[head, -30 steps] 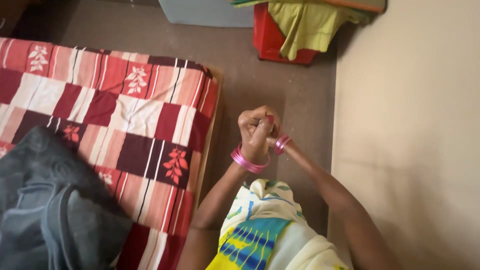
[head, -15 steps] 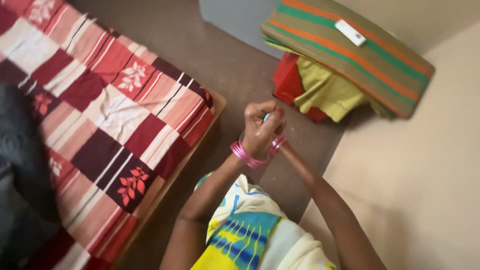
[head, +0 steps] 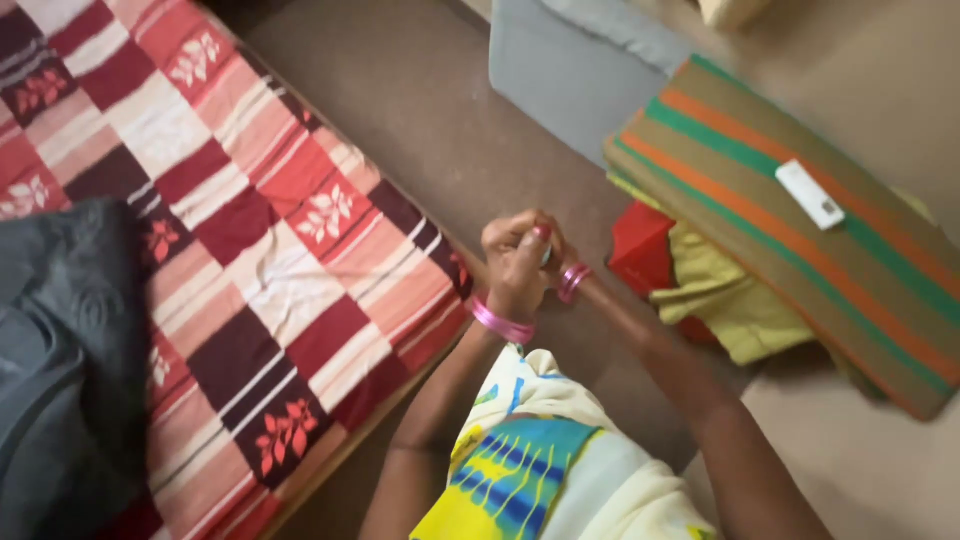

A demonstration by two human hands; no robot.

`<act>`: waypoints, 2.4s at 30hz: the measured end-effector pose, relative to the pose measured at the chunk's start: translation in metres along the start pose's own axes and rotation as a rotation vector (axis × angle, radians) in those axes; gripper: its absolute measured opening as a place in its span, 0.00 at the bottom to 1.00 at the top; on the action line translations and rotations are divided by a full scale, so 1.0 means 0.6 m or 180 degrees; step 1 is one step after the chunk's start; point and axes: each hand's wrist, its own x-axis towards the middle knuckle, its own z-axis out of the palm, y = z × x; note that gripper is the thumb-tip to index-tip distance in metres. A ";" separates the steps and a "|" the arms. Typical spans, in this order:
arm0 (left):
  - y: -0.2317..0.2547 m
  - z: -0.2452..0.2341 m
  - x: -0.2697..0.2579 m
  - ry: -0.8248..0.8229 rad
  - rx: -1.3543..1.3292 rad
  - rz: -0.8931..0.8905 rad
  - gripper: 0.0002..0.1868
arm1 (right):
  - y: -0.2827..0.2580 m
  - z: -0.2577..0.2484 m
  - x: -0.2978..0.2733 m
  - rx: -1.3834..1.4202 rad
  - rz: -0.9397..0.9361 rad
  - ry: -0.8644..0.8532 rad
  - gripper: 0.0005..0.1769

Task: Mopping the tiled floor of a bedroom using a bucket and spin mop.

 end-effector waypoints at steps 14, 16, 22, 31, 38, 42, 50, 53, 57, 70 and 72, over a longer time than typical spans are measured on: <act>-0.071 -0.067 0.247 0.0264 0.0528 0.0367 0.16 | -0.278 -0.155 0.289 -0.0142 0.0400 -0.0271 0.17; -0.097 -0.086 0.294 0.0374 0.0640 0.0389 0.16 | -0.274 -0.278 0.298 -0.0161 0.0378 -0.0351 0.17; -0.171 -0.101 0.432 0.0880 0.1163 0.0919 0.17 | -0.182 -0.263 0.524 -0.0333 0.0249 -0.0703 0.20; -0.208 -0.148 0.520 0.1908 0.1424 0.0761 0.18 | 0.360 0.057 0.655 -0.1091 -0.0237 -0.2099 0.14; -0.166 -0.194 0.579 0.2108 0.1208 0.1033 0.17 | 0.305 0.141 0.843 -0.0785 -0.0788 -0.2686 0.13; -0.168 -0.266 0.607 0.2119 0.1406 0.1420 0.18 | 0.290 0.223 0.922 -0.0674 -0.1508 -0.2558 0.05; -0.254 -0.509 0.666 0.2660 0.2104 0.1824 0.19 | 0.299 0.361 1.020 0.0151 -0.2064 -0.2109 0.17; -0.336 -0.617 0.667 0.3670 0.2229 0.0644 0.12 | 0.363 0.401 1.002 0.0492 -0.1979 -0.2415 0.12; -0.421 -0.682 0.685 0.3303 0.3165 0.0561 0.12 | 0.484 0.426 1.020 -0.0369 -0.1408 -0.2901 0.23; -0.556 -0.987 0.912 0.4091 0.2631 0.0504 0.31 | 0.515 0.542 1.325 -0.0621 -0.1303 -0.3345 0.29; -0.562 -1.062 0.975 0.4368 0.2612 0.0520 0.30 | 0.591 0.617 1.400 -0.0473 -0.1556 -0.3287 0.31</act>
